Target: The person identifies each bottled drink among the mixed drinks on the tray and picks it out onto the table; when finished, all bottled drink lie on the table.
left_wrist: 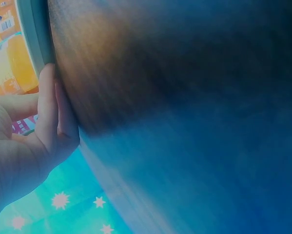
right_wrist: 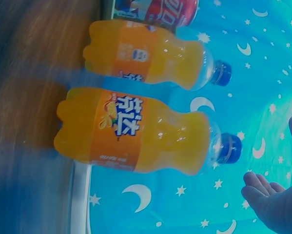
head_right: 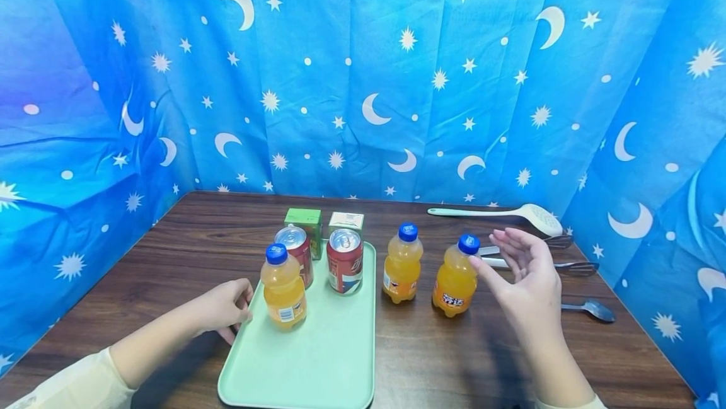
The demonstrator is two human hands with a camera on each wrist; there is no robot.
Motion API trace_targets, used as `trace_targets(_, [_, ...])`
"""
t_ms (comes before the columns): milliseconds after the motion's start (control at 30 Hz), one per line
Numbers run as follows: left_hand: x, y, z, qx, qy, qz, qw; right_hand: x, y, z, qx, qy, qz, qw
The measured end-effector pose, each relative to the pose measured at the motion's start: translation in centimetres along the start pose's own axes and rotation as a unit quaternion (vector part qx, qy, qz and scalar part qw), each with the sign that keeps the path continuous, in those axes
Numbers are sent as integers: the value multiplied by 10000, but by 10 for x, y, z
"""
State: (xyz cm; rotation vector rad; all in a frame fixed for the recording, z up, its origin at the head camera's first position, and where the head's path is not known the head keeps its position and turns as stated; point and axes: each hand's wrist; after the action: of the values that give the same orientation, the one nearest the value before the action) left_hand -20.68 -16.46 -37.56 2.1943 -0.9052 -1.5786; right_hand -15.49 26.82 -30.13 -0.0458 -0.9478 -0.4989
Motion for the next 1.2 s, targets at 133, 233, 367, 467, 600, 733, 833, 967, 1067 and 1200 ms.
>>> trace_targets(133, [1,0,1,-28,-33,4,10000,6,-2,-1,31,188,404,9990])
trace_targets(233, [1,0,2,-56,-51,-7,10000,11,-4,-3,103,365,389,9985])
trace_targets(367, [1,-1,1,-94,-57,-20,9999,18,-8,-6,207,558,121,9982])
trace_targets(467, [1,-1,1,-98,-46,-9,9999,22,-11,-9,315,693,79,9971])
trace_targets(600, [-1,-1,0,-79,-11,37,10000,26,-15,-15,568,902,173,9942])
trace_targets(733, [-1,-1,1,-26,28,43,10000,29,-17,-19,833,1099,407,9896])
trace_targets(833, [-1,-1,1,6,37,29,10000,30,-20,-21,966,1203,593,9862])
trace_targets(967, [1,0,3,20,22,41,10000,29,-23,-23,1144,1318,943,9801])
trace_targets(1067, [1,0,4,15,16,46,10000,27,-25,-25,1289,1346,1126,9760])
trace_targets(1200, [1,-1,2,-12,-7,65,10000,24,-28,-27,1462,1317,955,9758])
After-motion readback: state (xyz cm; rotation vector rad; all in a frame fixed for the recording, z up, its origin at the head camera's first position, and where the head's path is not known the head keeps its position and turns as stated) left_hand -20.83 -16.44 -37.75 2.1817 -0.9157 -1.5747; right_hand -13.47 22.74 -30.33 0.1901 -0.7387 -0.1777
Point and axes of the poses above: each hand's wrist, its own z-axis towards the middle knuckle, its own y-axis out of the back of the hand, x = y × z, and after that the axes turned 6 degrees about y, right-handed
